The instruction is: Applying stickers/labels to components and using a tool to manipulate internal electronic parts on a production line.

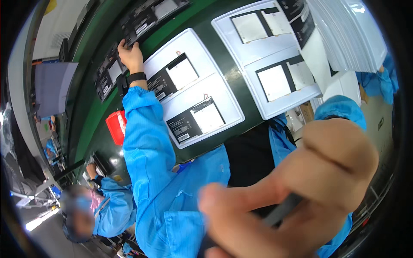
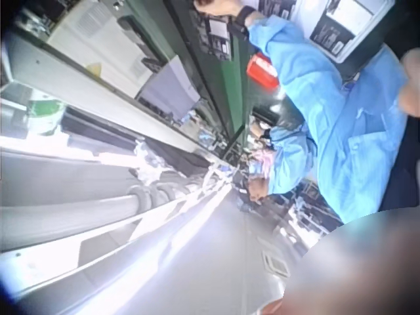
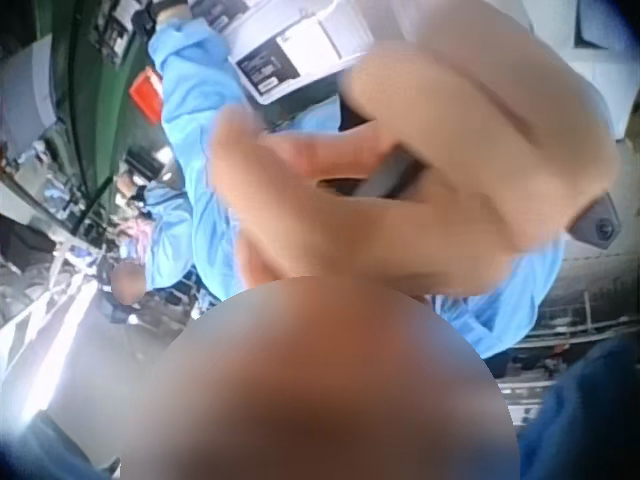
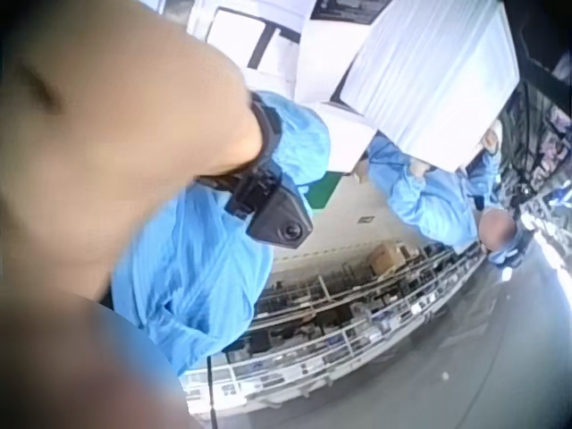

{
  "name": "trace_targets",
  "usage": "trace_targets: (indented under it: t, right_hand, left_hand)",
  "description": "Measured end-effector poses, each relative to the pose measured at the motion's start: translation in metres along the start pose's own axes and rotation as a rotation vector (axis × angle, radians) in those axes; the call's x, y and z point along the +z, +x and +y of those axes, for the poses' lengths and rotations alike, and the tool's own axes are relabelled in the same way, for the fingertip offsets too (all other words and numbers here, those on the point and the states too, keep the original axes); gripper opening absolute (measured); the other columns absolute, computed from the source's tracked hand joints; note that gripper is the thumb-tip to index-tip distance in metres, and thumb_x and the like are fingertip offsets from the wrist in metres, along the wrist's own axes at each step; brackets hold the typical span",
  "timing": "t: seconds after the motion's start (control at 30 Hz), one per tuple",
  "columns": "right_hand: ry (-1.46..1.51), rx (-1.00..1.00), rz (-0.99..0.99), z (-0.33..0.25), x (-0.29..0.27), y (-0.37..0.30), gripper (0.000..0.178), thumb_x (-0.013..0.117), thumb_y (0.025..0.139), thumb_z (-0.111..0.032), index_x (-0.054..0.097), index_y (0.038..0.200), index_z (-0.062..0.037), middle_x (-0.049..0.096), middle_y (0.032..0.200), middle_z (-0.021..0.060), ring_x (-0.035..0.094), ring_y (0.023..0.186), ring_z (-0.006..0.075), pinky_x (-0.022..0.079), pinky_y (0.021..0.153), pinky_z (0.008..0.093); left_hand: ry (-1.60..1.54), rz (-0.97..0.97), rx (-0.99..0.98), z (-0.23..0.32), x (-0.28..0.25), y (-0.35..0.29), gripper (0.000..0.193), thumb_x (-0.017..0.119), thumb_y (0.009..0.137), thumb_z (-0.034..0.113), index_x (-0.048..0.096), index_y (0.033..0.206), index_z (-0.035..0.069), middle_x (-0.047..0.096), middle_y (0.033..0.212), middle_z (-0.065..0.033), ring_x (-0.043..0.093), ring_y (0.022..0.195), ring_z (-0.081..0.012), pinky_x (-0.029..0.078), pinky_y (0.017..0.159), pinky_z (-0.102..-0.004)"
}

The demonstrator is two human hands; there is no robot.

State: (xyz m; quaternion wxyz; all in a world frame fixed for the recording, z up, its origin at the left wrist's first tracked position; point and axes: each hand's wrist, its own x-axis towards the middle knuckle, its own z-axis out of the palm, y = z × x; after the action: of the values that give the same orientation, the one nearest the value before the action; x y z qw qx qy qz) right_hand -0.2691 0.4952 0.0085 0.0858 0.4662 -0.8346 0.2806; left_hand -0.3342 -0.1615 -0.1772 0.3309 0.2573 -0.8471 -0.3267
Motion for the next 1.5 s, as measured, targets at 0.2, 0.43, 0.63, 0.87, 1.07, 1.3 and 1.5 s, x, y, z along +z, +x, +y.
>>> trace_targets:
  t: [0.2, 0.43, 0.63, 0.87, 1.07, 1.3, 1.5]
  right_hand:
    - [0.072, 0.076, -0.027, -0.120, 0.029, 0.105, 0.029, 0.082, 0.085, -0.023, 0.058, 0.098, -0.0124, 0.052, 0.080, 0.0047, 0.040, 0.058, 0.0199, 0.034, 0.051, 0.0355]
    - [0.316, 0.186, 0.465, -0.033, 0.128, 0.067, 0.023, 0.076, 0.083, -0.002, 0.063, 0.101, 0.0022, 0.062, 0.096, 0.0114, 0.054, 0.072, 0.0169, 0.042, 0.062, 0.0276]
    - [0.580, 0.418, 0.614, -0.033, 0.170, 0.051, 0.034, 0.039, 0.109, -0.020, 0.060, 0.118, 0.0055, 0.054, 0.107, 0.0104, 0.054, 0.090, 0.0145, 0.044, 0.085, 0.0303]
    - [1.149, 0.626, 0.437, -0.052, 0.225, 0.064, 0.020, 0.056, 0.101, 0.004, 0.059, 0.121, 0.0070, 0.058, 0.112, 0.0108, 0.066, 0.098, 0.0188, 0.057, 0.089, 0.0312]
    - [1.034, 0.694, 0.383, -0.060, 0.223, 0.072, 0.023, 0.065, 0.093, 0.009, 0.067, 0.117, 0.0089, 0.062, 0.120, 0.0140, 0.068, 0.104, 0.0221, 0.057, 0.093, 0.0313]
    - [1.030, 0.793, 0.341, -0.069, 0.220, 0.088, 0.026, 0.071, 0.092, 0.005, 0.070, 0.117, 0.0076, 0.068, 0.112, 0.0126, 0.070, 0.095, 0.0165, 0.057, 0.084, 0.0255]
    - [1.109, 0.866, 0.400, -0.064, 0.237, 0.082, 0.023, 0.073, 0.091, 0.002, 0.071, 0.113, 0.0080, 0.070, 0.107, 0.0122, 0.070, 0.083, 0.0130, 0.059, 0.069, 0.0226]
  left_hand:
    - [-1.047, -0.238, -0.838, 0.052, -0.003, 0.013, 0.017, 0.067, 0.095, 0.021, 0.058, 0.094, 0.007, 0.059, 0.102, -0.0114, 0.060, 0.088, -0.0269, 0.049, 0.068, -0.0401]
    - [-0.971, -0.444, -0.553, 0.110, -0.043, -0.080, 0.009, 0.071, 0.091, 0.014, 0.069, 0.096, 0.007, 0.073, 0.097, -0.0037, 0.070, 0.087, -0.0169, 0.055, 0.078, -0.0358]
    - [-0.929, -0.563, -0.888, 0.123, -0.122, -0.240, 0.037, 0.066, 0.094, 0.011, 0.059, 0.127, -0.004, 0.069, 0.119, -0.0124, 0.067, 0.110, -0.0226, 0.053, 0.101, -0.0378]
    - [0.246, -0.850, -0.279, 0.146, -0.156, -0.262, 0.027, 0.081, 0.088, 0.017, 0.072, 0.106, 0.000, 0.075, 0.087, -0.0139, 0.071, 0.071, -0.0161, 0.055, 0.067, -0.0283]
    - [-0.073, -0.502, 0.428, 0.177, -0.088, -0.231, 0.030, 0.085, 0.078, 0.014, 0.073, 0.101, -0.002, 0.073, 0.103, -0.0158, 0.068, 0.091, -0.0319, 0.056, 0.080, -0.0380]
    - [-0.086, -0.729, 0.437, 0.176, -0.021, -0.221, 0.012, 0.076, 0.084, 0.010, 0.075, 0.093, 0.003, 0.073, 0.085, -0.0127, 0.071, 0.078, -0.0320, 0.057, 0.072, -0.0402]
    - [-0.189, -0.749, 0.392, 0.168, -0.029, -0.214, 0.008, 0.074, 0.087, 0.006, 0.073, 0.095, 0.002, 0.073, 0.090, -0.0116, 0.072, 0.077, -0.0311, 0.057, 0.066, -0.0368]
